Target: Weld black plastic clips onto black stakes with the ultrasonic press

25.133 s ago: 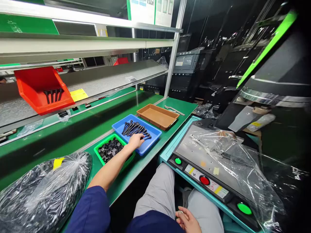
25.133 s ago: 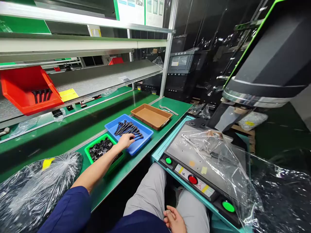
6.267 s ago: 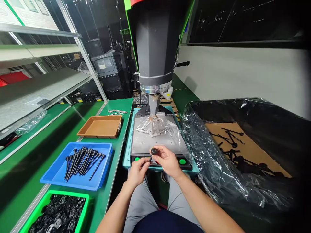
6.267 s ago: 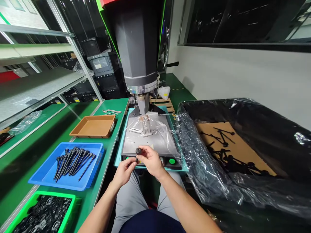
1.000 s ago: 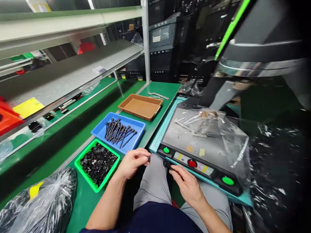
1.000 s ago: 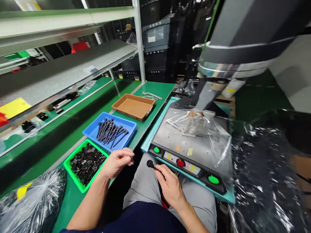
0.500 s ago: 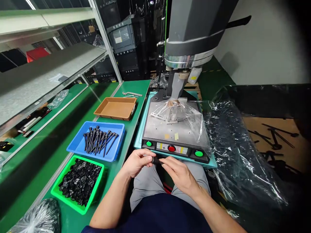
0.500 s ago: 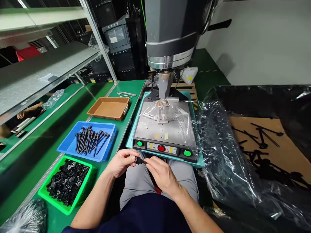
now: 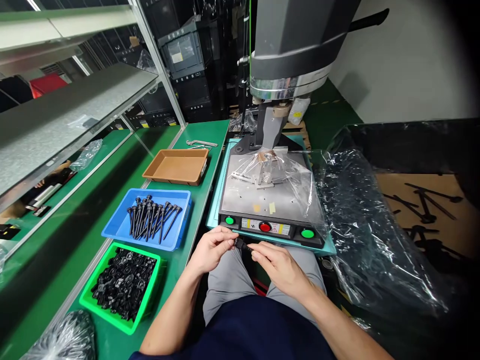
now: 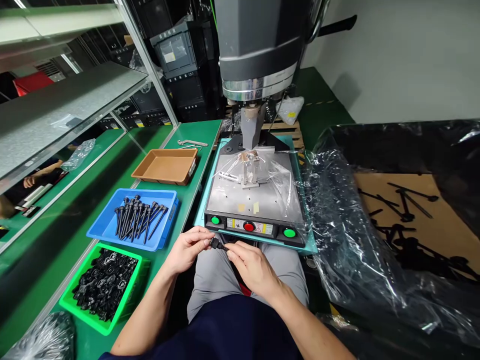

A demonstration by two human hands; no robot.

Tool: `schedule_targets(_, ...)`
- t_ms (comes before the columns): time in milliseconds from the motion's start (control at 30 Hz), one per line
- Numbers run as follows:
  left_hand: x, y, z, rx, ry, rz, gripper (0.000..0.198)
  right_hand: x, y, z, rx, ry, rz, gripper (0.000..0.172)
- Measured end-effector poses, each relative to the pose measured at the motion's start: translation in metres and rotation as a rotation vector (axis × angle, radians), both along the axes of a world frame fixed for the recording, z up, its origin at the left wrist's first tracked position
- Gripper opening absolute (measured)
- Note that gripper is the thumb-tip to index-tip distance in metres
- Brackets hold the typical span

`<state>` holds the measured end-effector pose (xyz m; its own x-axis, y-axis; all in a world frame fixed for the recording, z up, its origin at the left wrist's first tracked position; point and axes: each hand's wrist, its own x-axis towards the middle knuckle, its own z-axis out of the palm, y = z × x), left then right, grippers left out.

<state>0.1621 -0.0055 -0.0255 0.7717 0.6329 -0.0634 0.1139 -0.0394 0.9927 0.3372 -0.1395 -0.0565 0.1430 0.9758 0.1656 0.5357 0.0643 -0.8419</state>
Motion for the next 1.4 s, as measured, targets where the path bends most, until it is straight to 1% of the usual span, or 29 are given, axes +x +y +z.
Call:
schedule_targets(67, -0.001, 0.0, 0.002, 0.083, 0.046, -0.027, 0.028, -0.001, 0.001, -0.001, -0.011, 0.01, -0.006, 0.03)
schedule_targets(133, -0.002, 0.001, 0.002, 0.109, 0.073, -0.035, 0.029, -0.002, 0.001, -0.001, -0.018, 0.024, -0.006, 0.03)
schedule_targets(267, -0.001, 0.002, -0.002, 0.067, 0.06, 0.019, 0.025, -0.003, 0.003, -0.001, -0.054, 0.063, -0.012, 0.03)
schedule_targets(400, 0.0, 0.005, -0.006, 0.023, 0.04, -0.009, 0.026, -0.003, 0.004, 0.0, -0.154, 0.164, 0.023, 0.028)
schedule_targets(500, 0.003, 0.007, -0.009, 0.009, 0.039, 0.008, 0.026, -0.004, 0.005, -0.001, -0.192, 0.202, -0.003, 0.028)
schedule_targets(600, 0.01, 0.004, -0.014, -0.066, -0.013, 0.074, 0.023, -0.008, 0.005, -0.009, -0.156, 0.224, -0.071, 0.028)
schedule_targets(733, 0.027, -0.009, -0.026, -0.257, -0.225, 0.226, 0.019, -0.014, 0.008, -0.024, -0.075, 0.328, -0.175, 0.028)
schedule_targets(800, 0.037, -0.018, -0.03, -0.287, -0.307, 0.276, 0.022, -0.014, 0.011, -0.029, -0.007, 0.368, -0.198, 0.025)
schedule_targets(900, 0.047, -0.029, -0.031, -0.24, -0.344, 0.287, 0.028, -0.01, 0.013, -0.032, 0.079, 0.392, -0.194, 0.02)
schedule_targets(1067, 0.056, -0.035, -0.025, -0.081, -0.33, 0.211, 0.022, -0.002, 0.013, -0.033, 0.145, 0.362, -0.206, 0.022)
schedule_targets(1167, 0.06, -0.034, -0.026, -0.07, -0.31, 0.19, 0.023, 0.001, 0.013, -0.035, 0.165, 0.337, -0.226, 0.021)
schedule_targets(1333, 0.068, -0.03, -0.034, -0.063, -0.259, 0.217, 0.027, 0.007, 0.013, -0.036, 0.15, 0.296, -0.23, 0.019)
schedule_targets(1400, 0.071, -0.025, -0.037, -0.059, -0.254, 0.227, 0.027, 0.013, 0.011, -0.036, 0.151, 0.273, -0.254, 0.02)
